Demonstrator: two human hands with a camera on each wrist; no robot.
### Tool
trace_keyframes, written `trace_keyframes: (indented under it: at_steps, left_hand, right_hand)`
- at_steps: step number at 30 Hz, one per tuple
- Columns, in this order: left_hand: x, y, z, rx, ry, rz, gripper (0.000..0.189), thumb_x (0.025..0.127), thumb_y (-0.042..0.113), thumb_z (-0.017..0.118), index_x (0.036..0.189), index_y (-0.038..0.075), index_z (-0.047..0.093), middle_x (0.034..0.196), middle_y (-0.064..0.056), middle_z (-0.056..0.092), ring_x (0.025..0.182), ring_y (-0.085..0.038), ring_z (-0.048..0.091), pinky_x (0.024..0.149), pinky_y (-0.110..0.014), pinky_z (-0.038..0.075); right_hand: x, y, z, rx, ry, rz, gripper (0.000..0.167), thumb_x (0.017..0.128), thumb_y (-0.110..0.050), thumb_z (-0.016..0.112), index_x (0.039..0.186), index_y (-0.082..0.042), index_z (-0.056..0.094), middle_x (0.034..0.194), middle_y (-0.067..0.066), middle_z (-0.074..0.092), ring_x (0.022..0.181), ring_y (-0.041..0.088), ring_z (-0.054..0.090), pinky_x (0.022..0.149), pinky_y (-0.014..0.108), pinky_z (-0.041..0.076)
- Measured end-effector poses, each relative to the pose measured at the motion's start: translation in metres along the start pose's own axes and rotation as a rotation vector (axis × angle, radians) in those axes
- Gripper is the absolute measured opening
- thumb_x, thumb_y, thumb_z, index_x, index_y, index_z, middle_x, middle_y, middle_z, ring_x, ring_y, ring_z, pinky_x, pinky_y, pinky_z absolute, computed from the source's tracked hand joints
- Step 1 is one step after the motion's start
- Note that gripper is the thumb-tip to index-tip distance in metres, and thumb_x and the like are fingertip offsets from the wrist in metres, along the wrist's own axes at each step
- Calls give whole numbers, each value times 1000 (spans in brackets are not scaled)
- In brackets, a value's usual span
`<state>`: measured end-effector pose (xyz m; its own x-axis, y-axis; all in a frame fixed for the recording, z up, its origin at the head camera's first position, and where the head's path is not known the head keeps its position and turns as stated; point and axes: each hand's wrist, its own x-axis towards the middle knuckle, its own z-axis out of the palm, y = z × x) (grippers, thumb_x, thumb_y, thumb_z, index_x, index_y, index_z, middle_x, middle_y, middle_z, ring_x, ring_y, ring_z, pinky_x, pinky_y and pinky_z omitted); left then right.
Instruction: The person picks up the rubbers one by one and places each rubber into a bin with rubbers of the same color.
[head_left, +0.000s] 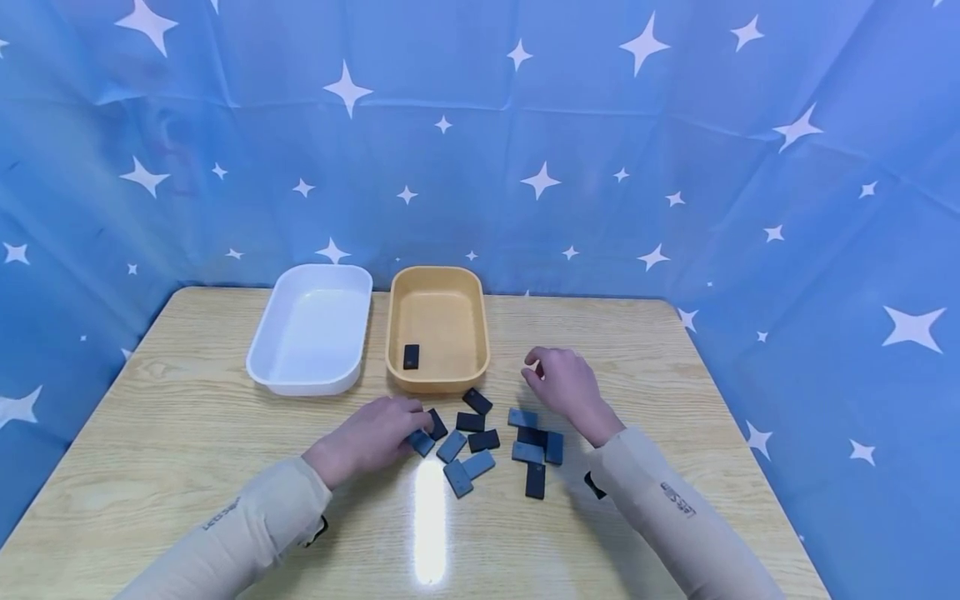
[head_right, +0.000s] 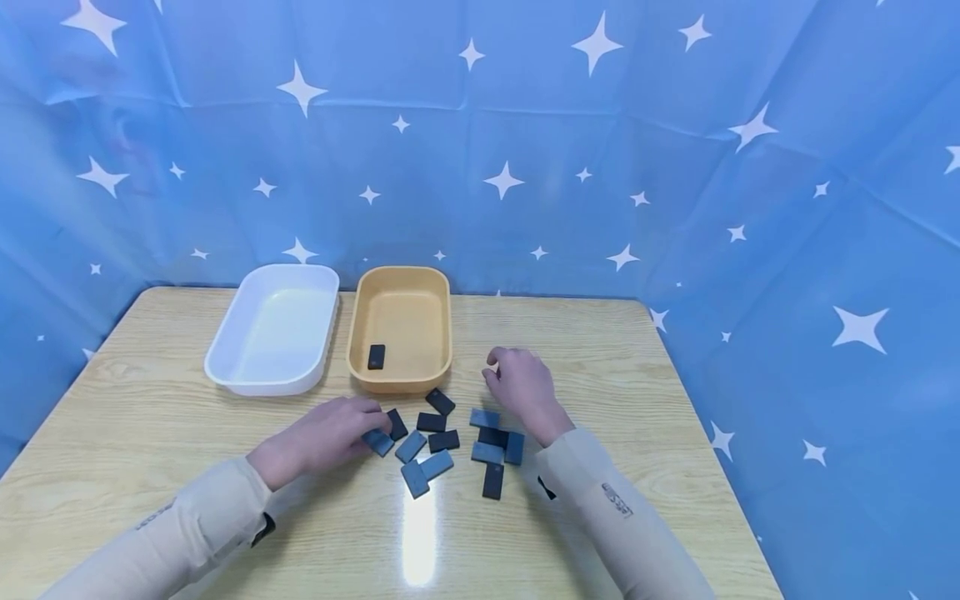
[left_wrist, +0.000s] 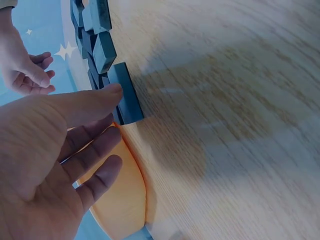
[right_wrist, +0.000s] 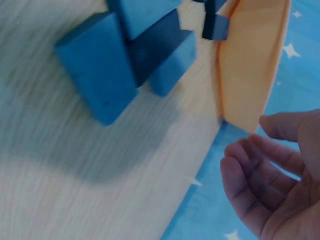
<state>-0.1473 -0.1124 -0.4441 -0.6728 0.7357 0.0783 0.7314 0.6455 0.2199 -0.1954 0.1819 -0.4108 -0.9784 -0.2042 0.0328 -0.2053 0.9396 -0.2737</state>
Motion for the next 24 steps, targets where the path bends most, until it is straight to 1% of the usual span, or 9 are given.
trace_keyframes:
  at_steps: [6, 12, 17, 24]
  left_hand:
    - [1, -1, 3, 3, 11, 15, 16, 79, 14, 78, 86, 20, 66, 84, 5, 60, 70, -12, 57, 63, -29, 46]
    - [1, -1, 7, 22, 23, 20, 16, 78, 15, 78, 84, 20, 64, 81, 7, 58, 70, -12, 56, 60, -28, 45]
    - [1, 0, 7, 34, 17, 18, 17, 78, 15, 79, 84, 20, 64, 82, 7, 58, 71, -13, 57, 61, -28, 45]
    - [3, 1, 9, 49, 9, 30, 17, 79, 15, 78, 88, 19, 64, 84, 5, 56, 75, -14, 57, 64, -30, 46]
  right_hand:
    - [-4, 15, 7, -10, -43, 40, 21, 93, -27, 64, 107, -11, 70, 80, 2, 68, 61, 12, 56, 55, 29, 46]
    - [-8, 24, 10, 23, -57, 80, 22, 93, -27, 65, 108, -11, 69, 78, 3, 67, 59, 13, 53, 52, 28, 42]
    - [-11, 32, 14, 29, -80, 109, 24, 93, -27, 64, 110, -11, 69, 79, 3, 67, 58, 13, 53, 52, 27, 41]
    - [-18, 43, 18, 27, -73, 103, 20, 93, -27, 64, 103, -12, 70, 80, 3, 68, 61, 12, 55, 54, 27, 43]
